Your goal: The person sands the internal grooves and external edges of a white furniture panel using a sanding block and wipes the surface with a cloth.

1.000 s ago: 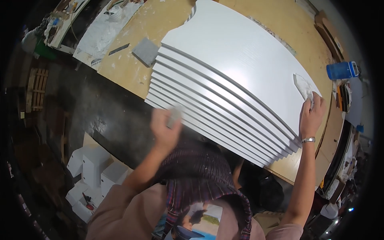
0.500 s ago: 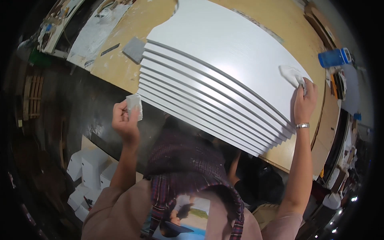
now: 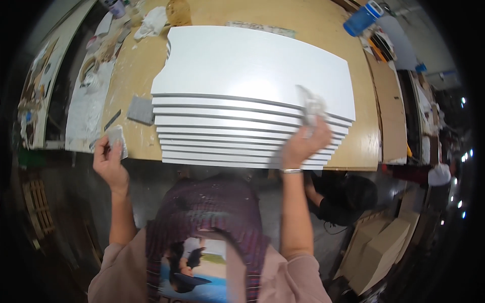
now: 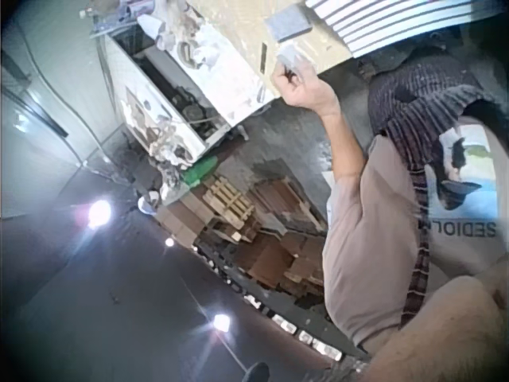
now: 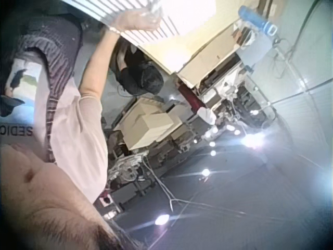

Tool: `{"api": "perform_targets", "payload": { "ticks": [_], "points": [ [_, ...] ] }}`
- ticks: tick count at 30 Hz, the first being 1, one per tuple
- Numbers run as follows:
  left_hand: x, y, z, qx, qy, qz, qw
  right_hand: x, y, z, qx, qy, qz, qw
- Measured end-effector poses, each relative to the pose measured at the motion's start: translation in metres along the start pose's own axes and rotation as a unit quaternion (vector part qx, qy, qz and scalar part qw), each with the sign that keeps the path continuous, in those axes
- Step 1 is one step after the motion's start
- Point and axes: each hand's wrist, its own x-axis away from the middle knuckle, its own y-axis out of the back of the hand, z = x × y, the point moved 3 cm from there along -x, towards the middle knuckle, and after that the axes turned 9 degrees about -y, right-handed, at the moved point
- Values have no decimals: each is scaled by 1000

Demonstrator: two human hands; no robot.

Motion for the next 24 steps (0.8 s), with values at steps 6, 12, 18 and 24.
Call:
{"api": "perform_targets", "payload": {
  "ticks": [6,12,18,24],
  "points": [
    [-79,67,38,-16,-43,74,996,141,-11,184,-234,62,245,939],
    [-109,101,73,24,12,100,995,35,6,109,-15,-116,2,993],
    [-123,92,83,38,20,157,987,152,-41,172,23,-68,37,997],
    [-136,88,95,52,0,189,981,204,-15,253,-90,-13,129,987]
  ]
}}
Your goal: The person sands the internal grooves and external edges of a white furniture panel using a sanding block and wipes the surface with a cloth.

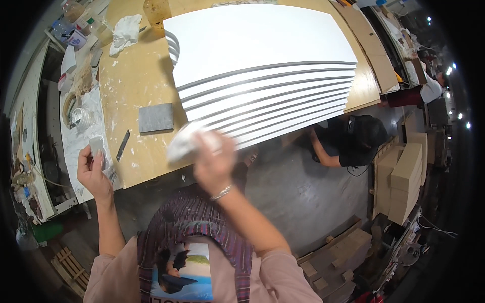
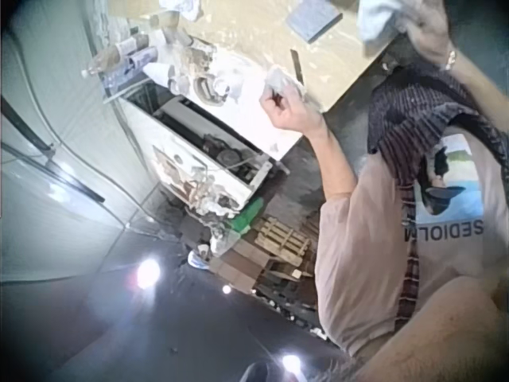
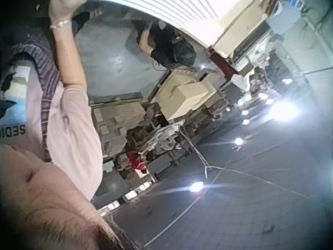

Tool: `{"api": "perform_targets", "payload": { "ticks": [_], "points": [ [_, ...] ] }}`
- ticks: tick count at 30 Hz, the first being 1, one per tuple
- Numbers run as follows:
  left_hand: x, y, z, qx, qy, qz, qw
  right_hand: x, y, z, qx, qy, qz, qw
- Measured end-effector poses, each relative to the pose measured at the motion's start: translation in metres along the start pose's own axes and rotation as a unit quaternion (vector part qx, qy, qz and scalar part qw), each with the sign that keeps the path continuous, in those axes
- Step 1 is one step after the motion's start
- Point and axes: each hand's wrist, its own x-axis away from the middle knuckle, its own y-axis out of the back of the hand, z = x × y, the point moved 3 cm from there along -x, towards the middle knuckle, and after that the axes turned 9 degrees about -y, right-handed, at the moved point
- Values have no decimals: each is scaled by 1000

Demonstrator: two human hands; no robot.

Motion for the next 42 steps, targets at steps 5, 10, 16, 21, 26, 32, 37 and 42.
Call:
{"api": "perform_targets", "payload": {
  "ticks": [5,10,16,21,26,32,37,42],
  "points": [
    [-3,-9,3,49,28,13,998,-19,6,-50,128,-91,-36,987],
    [-2,-5,12,43,36,7,998,44,-32,36,-144,20,195,970],
    [0,5,8,42,38,-28,998,-45,39,-62,47,-166,-127,977],
    [4,-1,15,54,64,-7,996,20,-10,-29,90,-19,34,995],
    [1,-5,5,58,54,-19,997,43,2,3,-26,6,80,996],
    [4,-17,3,67,48,22,996,-65,83,-180,205,-221,-144,943],
    [13,-24,-3,36,60,51,996,33,-6,-37,88,-12,-37,995],
    [9,-60,-20,62,51,85,993,95,-20,23,-152,19,289,945]
  ]
}}
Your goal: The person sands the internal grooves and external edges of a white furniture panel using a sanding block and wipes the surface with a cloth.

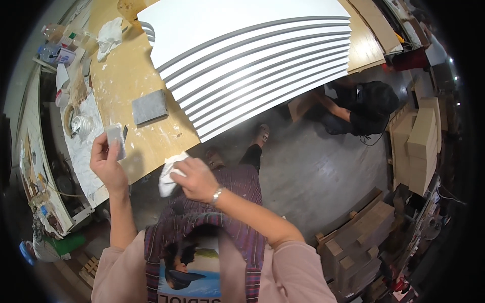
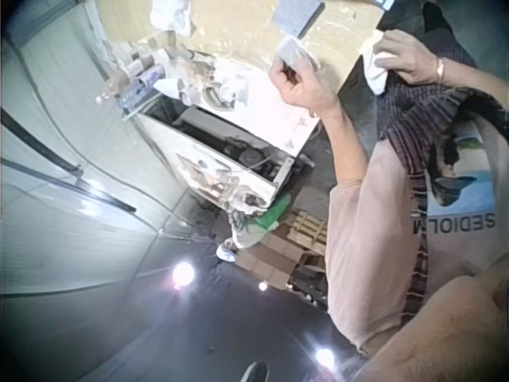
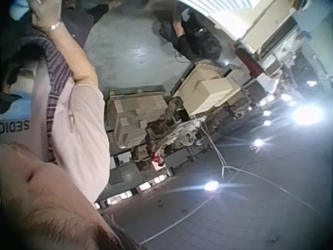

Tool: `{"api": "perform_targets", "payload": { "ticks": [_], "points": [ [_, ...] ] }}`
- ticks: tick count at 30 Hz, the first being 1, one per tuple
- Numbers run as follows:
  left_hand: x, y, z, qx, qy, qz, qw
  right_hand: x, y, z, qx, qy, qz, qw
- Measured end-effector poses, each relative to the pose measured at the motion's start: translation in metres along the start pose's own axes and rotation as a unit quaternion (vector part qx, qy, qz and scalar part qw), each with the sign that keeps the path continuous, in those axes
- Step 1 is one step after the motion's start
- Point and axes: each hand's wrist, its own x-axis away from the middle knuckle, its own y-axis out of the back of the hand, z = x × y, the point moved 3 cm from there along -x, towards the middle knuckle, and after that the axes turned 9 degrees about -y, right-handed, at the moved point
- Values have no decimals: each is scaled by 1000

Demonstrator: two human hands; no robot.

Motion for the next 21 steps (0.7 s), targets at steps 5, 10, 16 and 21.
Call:
{"api": "perform_targets", "payload": {
  "ticks": [5,10,16,21],
  "points": [
    [30,-73,-23,-201,-268,219,916,58,74,-46,44,-206,-199,957],
    [51,-114,-7,-215,-336,277,874,151,118,-64,94,-316,-216,919],
    [59,-151,-4,-250,-363,258,859,169,159,-84,95,-335,-220,911],
    [64,-185,-12,-259,-371,271,850,150,210,-116,90,-303,-189,930]
  ]
}}
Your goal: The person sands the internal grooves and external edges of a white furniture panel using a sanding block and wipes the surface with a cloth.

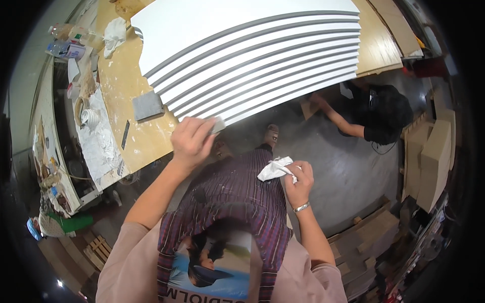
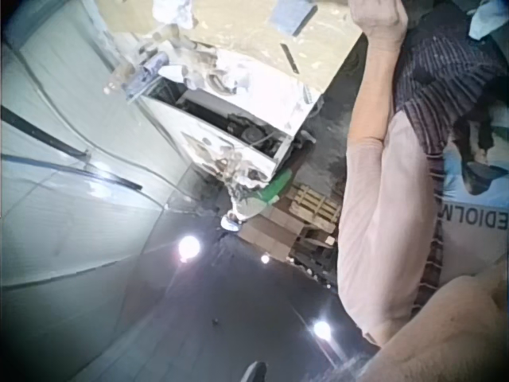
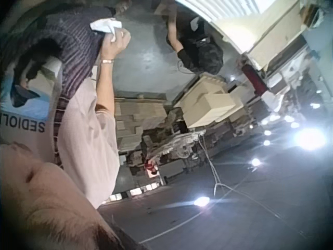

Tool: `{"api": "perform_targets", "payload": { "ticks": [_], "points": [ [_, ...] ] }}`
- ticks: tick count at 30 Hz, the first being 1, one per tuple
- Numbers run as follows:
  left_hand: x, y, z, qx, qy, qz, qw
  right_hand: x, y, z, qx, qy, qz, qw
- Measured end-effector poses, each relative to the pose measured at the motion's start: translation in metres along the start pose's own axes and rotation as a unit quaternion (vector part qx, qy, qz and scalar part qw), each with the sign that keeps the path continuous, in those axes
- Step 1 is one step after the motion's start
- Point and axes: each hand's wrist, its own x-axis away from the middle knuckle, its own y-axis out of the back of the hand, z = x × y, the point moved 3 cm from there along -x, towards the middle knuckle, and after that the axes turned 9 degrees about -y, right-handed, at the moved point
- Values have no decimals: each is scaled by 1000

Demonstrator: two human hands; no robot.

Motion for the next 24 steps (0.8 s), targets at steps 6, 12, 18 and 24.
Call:
{"api": "perform_targets", "payload": {
  "ticks": [6,12,18,24],
  "points": [
    [0,-4,-10,-26,28,-3,999,-44,35,-40,4,5,6,1000],
    [-70,-66,-39,-21,-3,-17,1000,-89,53,-63,-1,35,60,998],
    [-20,-24,-35,-105,97,-12,990,-119,72,-96,4,36,57,998],
    [-110,-99,-67,-48,31,-14,998,-152,73,-82,0,69,91,993]
  ]
}}
